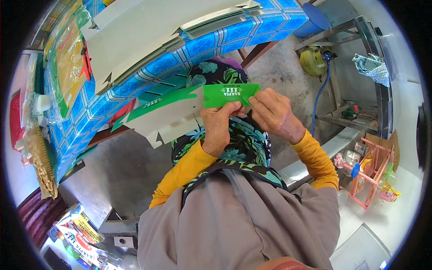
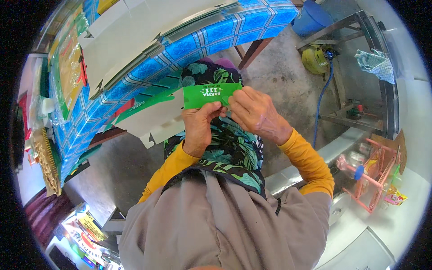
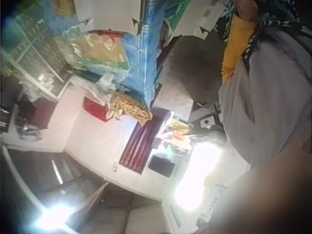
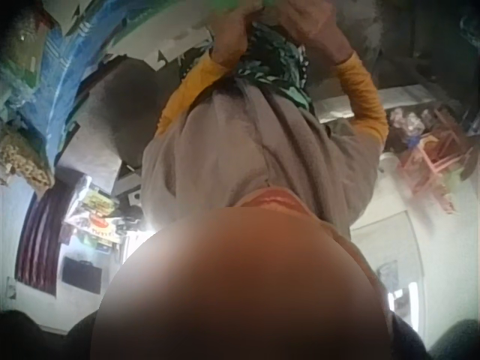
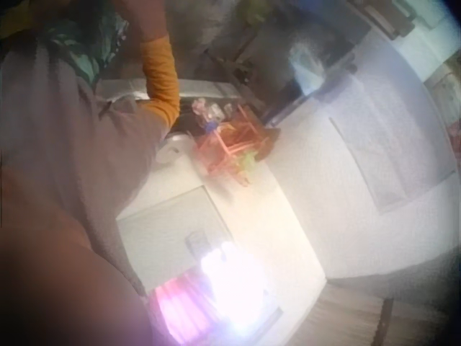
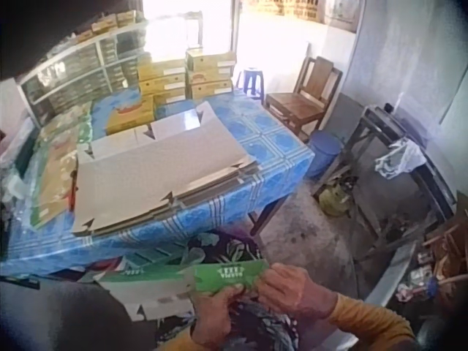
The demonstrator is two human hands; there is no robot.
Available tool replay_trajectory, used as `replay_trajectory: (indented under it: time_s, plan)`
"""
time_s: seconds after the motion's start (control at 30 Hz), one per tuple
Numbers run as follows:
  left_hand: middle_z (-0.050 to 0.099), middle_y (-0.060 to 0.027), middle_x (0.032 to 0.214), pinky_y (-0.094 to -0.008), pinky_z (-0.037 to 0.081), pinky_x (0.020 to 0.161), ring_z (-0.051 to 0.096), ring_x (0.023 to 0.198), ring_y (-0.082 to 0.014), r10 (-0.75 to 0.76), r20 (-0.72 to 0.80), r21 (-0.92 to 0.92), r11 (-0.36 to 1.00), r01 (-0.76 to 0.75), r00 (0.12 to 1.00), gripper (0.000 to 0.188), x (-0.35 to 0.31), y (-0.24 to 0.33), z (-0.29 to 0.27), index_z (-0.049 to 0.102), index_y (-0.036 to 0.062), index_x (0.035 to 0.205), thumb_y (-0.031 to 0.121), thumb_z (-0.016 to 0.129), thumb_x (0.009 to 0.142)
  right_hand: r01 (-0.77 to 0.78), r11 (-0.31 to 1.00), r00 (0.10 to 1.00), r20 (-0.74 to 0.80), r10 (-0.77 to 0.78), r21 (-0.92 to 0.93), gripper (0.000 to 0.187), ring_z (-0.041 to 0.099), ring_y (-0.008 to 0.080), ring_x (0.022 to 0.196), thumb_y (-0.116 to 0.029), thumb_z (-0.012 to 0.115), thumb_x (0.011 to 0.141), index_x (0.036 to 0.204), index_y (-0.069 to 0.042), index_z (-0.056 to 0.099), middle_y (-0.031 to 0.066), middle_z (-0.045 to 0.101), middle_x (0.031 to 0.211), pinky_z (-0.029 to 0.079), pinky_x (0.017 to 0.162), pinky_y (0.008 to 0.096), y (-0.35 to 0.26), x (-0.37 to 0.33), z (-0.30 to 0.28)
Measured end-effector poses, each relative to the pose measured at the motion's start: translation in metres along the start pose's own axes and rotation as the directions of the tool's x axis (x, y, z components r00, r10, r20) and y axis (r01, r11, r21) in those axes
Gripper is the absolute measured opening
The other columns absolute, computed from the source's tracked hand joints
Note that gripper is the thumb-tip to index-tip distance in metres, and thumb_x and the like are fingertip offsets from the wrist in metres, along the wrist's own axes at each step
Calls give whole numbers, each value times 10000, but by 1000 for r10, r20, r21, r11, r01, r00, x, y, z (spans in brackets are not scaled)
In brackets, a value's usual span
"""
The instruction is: The person assembles cardboard boxes by hand and using a utility knife. They fold pre-cut cardboard into shape, tucking tabs into slots to secure the structure, and then place the completed box on a table.
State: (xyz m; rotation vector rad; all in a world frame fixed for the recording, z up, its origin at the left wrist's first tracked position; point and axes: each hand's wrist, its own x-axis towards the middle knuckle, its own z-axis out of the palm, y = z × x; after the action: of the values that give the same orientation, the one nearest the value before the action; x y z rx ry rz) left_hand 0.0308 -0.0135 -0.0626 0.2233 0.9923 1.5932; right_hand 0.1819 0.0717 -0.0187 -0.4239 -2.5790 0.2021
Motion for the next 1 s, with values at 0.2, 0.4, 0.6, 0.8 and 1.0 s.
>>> replay_trajectory:
  time_s: [0.2,0.4,0.6,0.8,1.0]
  plan:
    - [708,-106,829,-274,550,610,669,678,-172,28,15,81,996,-29,999,118,-1,7,4,695,-45,940,-42,671,825,-18,998,999,42,16,66,276,556,259,742,-64,694,705,950,31,609,100,507,844,482,600,372,5,7,2]
    - [707,-108,808,-272,546,599,674,675,-174,-7,-12,73,997,8,1000,121,1,8,3,698,-56,929,-53,673,810,-40,999,999,-6,40,22,295,572,256,748,-58,693,711,978,43,620,94,516,838,484,586,365,4,7,6]
    - [708,-109,822,-286,553,609,680,687,-184,-14,8,110,994,13,1000,136,1,8,0,692,-45,934,-53,673,800,1,994,1000,-9,0,112,271,572,255,721,-47,707,692,938,31,625,92,513,808,479,559,370,6,7,3]
    - [712,-112,836,-300,564,613,684,688,-192,30,39,146,989,-35,999,155,0,5,-1,688,-40,948,-49,680,793,-23,993,999,30,20,116,265,580,267,737,-45,716,692,926,31,616,98,523,826,484,568,371,2,9,7]
    - [712,-120,835,-306,570,616,683,684,-197,59,18,145,988,-61,998,154,-2,8,-3,690,-52,952,-48,682,799,-64,981,998,13,63,185,296,604,287,788,-6,702,700,985,35,633,113,557,878,508,624,385,2,7,10]
